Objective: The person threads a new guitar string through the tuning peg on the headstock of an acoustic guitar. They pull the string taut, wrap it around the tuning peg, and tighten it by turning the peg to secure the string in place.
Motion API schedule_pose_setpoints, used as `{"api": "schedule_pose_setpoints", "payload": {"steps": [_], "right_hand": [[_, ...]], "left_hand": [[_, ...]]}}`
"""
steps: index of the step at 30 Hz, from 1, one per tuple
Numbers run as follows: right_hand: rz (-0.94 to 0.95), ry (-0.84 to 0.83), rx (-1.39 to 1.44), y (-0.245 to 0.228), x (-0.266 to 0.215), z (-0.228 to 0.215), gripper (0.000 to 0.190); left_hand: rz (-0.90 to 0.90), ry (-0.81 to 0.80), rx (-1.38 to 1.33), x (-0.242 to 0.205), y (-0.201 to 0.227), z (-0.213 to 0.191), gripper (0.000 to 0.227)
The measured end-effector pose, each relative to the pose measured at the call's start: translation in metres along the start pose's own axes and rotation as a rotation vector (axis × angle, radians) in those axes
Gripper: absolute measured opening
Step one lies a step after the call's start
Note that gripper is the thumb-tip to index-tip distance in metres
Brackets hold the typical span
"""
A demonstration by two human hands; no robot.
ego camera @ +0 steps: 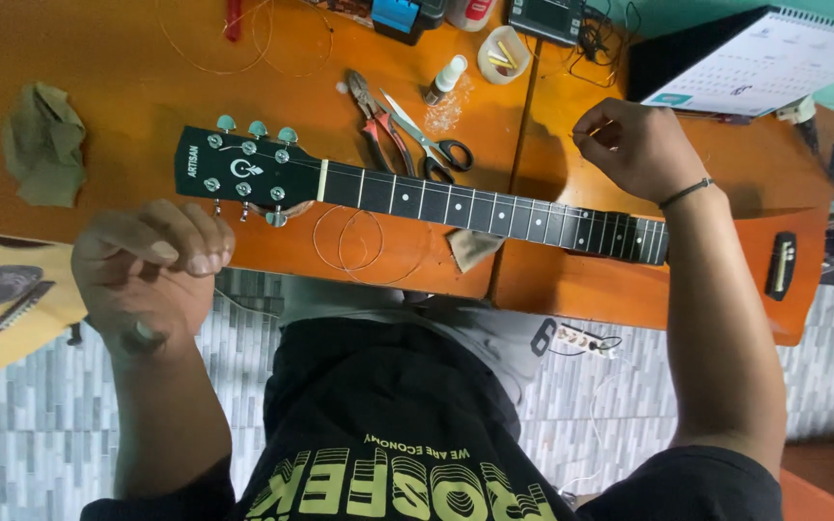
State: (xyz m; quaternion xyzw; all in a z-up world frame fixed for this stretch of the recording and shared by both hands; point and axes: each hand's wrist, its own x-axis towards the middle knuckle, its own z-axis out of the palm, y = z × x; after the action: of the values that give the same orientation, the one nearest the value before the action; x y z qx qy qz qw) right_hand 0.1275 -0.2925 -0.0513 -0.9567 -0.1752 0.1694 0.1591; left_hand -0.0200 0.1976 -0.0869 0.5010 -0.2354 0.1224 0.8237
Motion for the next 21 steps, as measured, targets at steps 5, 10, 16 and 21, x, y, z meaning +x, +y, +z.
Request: {"api": "schedule_pose_setpoints", "payload": {"steps": [5,10,16,21], "right_hand": [[0.154,0.148,0.101,-0.006,0.028,0.006,0.015],[0.102,0.191,-0.02,0.001,0.073,0.025,0.009],[0.102,0.175,-0.149,0.001,0.093,0.039,0.017],[0.047,0.148,-0.137,0.004,0.098,0.046,0.017]], "left_hand": [[-0.035,0.085,-0.012,-0.01,-0.008,0.008,0.039],[0.007,0.158,0.078,-0.015,-0.004,0.031,0.037],[-0.04,0.235,0.195,-0.028,0.005,0.055,0.032],[-0.08,0.324,0.219,-0.031,0.017,0.068,0.032]]}}
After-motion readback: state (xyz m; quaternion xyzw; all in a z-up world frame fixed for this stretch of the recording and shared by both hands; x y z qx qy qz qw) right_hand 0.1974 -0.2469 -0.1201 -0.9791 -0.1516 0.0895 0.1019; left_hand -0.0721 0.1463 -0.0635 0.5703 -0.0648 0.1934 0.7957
